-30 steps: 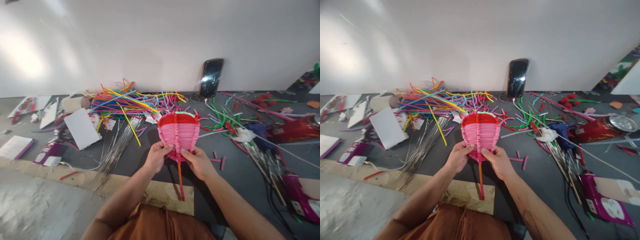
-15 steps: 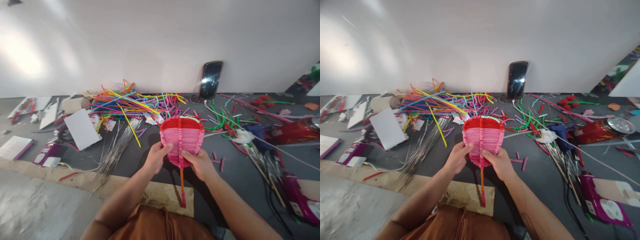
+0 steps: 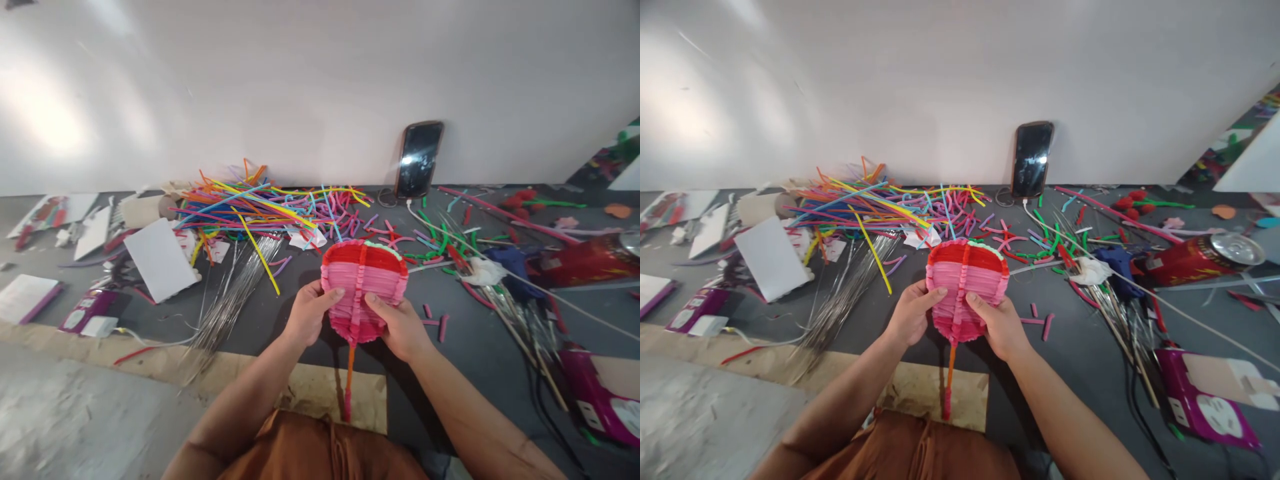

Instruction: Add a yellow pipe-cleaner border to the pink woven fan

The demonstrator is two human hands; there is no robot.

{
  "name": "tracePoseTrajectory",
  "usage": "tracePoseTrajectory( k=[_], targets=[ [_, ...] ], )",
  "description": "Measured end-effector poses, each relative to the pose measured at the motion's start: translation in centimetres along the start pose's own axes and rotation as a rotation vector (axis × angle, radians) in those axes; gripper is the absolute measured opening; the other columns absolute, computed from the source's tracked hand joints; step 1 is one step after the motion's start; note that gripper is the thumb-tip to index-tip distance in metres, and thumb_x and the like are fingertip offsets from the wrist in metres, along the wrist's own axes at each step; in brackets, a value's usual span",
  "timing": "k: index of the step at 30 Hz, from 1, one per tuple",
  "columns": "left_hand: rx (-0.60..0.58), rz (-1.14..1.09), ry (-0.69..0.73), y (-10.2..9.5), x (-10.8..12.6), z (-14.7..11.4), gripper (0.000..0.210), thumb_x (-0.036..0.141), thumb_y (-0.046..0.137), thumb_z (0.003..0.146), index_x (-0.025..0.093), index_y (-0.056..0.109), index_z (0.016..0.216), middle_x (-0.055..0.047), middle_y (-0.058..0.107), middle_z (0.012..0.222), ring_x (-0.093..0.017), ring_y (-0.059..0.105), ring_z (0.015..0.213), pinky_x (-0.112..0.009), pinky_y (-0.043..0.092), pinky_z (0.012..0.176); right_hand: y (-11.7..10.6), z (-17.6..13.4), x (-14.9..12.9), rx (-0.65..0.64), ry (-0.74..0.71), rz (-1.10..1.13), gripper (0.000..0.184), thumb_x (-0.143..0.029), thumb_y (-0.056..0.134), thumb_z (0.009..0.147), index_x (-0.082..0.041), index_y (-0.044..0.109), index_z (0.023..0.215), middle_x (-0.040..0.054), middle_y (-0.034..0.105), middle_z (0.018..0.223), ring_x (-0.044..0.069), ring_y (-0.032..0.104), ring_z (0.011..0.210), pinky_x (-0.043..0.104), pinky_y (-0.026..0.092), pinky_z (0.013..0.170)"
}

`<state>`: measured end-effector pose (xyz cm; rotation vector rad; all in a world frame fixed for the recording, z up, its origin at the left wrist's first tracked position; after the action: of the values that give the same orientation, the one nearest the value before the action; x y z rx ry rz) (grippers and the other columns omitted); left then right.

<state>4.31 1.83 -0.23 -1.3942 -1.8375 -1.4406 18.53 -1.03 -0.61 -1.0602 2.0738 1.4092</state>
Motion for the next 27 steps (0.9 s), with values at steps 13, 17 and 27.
tracePoseTrajectory(
  k=[13,17,27],
  targets=[
    [-0.010,0.017,0.016,-0.1,-0.2,0.0,0.032,0.033,0.083,0.059,0.013,0.071,0.081,-0.005,0.073,0.074,-0.018,0.067,0.067,-0.033,0.053,0.073,-0.7,0.4,0.4,-0.023,0.034,0.010,0.027,-0.034,0.080,0.065,-0.020,0.072,0.086,0.0062,0.075,0.086,0.026,0.069,0.083,0.042,0.055,0.076],
    [0.057,0.006,0.009,-0.3,-0.5,0.1,0.030,0.038,0.080,0.063,0.013,0.070,0.076,-0.002,0.070,0.067,-0.014,0.062,0.058,-0.028,0.051,0.064,-1.2,0.7,0.5,0.023,-0.009,0.016,0.027,-0.035,0.078,0.067,-0.020,0.071,0.088,0.0055,0.075,0.086,0.026,0.069,0.084,0.040,0.056,0.072],
    [-0.087,0.181,-0.157,-0.3,-1.1,-0.2,0.035,0.041,0.081,0.062,0.012,0.070,0.078,-0.004,0.071,0.066,-0.013,0.063,0.056,-0.024,0.052,0.059,-1.6,1.1,-0.7,0.105,-0.045,0.035,0.026,-0.036,0.081,0.063,-0.021,0.069,0.081,0.0035,0.074,0.078,0.026,0.069,0.081,0.040,0.055,0.071]
  ],
)
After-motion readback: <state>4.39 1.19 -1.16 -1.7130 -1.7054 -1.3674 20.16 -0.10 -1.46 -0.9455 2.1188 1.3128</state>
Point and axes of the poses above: each hand's wrist, its own z-axis towards the middle knuckle, its own y-axis out of the palm, x = y × z, the point moved 2 cm from there along z, towards the middle knuckle
